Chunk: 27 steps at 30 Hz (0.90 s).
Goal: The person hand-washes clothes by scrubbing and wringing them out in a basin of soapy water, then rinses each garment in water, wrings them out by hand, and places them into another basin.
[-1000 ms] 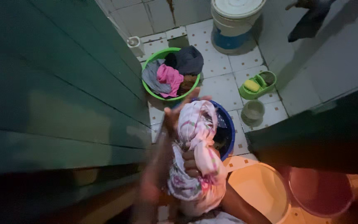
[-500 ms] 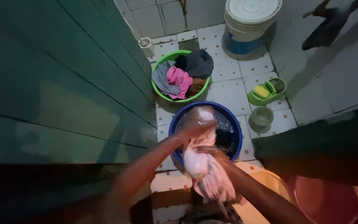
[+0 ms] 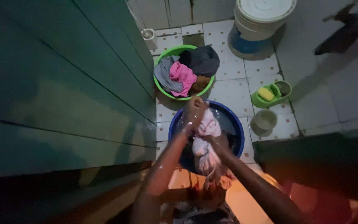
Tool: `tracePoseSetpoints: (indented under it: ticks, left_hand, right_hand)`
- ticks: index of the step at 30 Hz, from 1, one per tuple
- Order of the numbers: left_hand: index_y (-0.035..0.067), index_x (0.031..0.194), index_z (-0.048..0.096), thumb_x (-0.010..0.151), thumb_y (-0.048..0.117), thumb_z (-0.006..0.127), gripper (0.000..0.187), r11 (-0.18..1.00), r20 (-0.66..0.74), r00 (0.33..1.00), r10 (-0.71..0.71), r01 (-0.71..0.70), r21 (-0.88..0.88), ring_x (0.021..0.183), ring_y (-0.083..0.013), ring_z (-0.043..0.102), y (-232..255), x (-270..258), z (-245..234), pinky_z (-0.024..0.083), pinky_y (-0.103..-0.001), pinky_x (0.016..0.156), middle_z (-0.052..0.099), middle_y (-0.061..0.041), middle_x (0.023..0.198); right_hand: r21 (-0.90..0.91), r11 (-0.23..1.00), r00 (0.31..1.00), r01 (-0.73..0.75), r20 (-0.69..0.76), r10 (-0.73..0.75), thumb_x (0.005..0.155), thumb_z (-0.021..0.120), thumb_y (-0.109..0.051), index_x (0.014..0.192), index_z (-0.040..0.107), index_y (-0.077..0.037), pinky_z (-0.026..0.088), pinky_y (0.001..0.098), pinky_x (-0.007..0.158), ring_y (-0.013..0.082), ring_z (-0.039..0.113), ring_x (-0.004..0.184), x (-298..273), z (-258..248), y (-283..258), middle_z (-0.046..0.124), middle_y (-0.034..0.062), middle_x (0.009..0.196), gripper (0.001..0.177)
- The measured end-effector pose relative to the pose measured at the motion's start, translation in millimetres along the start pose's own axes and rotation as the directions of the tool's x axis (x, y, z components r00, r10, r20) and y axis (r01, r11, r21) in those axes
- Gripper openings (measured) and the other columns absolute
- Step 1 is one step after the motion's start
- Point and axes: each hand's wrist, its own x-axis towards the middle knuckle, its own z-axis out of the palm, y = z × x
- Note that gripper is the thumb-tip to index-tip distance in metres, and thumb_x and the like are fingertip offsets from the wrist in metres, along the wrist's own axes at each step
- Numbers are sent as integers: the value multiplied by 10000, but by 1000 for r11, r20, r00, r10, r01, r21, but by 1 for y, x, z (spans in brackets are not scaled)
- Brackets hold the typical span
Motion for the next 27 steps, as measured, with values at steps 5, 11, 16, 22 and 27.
tracePoseSetpoints:
  ticks: [5, 11, 16, 22, 27]
  left_hand:
    - [133, 1256, 604, 969, 443, 619, 423, 993, -326, 938, 121, -119, 25, 1086, -159, 607, -10, -7, -100, 510, -325, 855, 645, -50, 1210]
    - [105, 1280, 619, 965, 480, 575, 492, 945, -275, 941, -199, 109, -309, 1010, -210, 656, -90, -39, -154, 566, -383, 861, 669, -92, 1128]
    - [37, 1245, 637, 981, 439, 583, 484, 920, -239, 943, -231, 132, -369, 924, -197, 678, -115, -44, -160, 570, -355, 848, 695, -93, 1054]
    - [32, 1192, 653, 998, 383, 599, 404, 925, -207, 964, -168, 82, -371, 811, -178, 676, -168, -20, -158, 582, -322, 752, 704, -90, 965]
    - [57, 1176, 653, 984, 371, 596, 373, 916, -152, 967, -204, 134, -379, 804, -160, 694, -218, -4, -147, 583, -286, 734, 715, -73, 954]
  right_hand:
    - [-149, 980, 990, 132, -35, -139, 1016, 746, -192, 1444, 517, 29, 507, 376, 1039, 274, 640, 1175, 47, -37, -79, 672, 194, 1350, 534]
    - [-290, 872, 906, 395, -33, -422, 1030, 741, -187, 1448, 518, 29, 507, 373, 1040, 272, 641, 1174, 143, -68, -205, 673, 194, 1353, 520]
    - [-369, 696, 725, 616, -80, -684, 1042, 737, -182, 1451, 518, 29, 508, 370, 1041, 271, 642, 1174, 253, -84, -277, 674, 194, 1355, 509]
    - [-876, 154, 56, 457, -144, -988, 868, 732, -124, 1577, 97, 118, 383, 511, 1123, 474, 429, 1348, 393, -52, -198, 372, 402, 1486, 982]
    - [-943, 240, 696, 230, -13, -718, 833, 743, -218, 1300, 463, -23, 476, 483, 973, 377, 574, 1158, 426, -73, -28, 576, 244, 1243, 579]
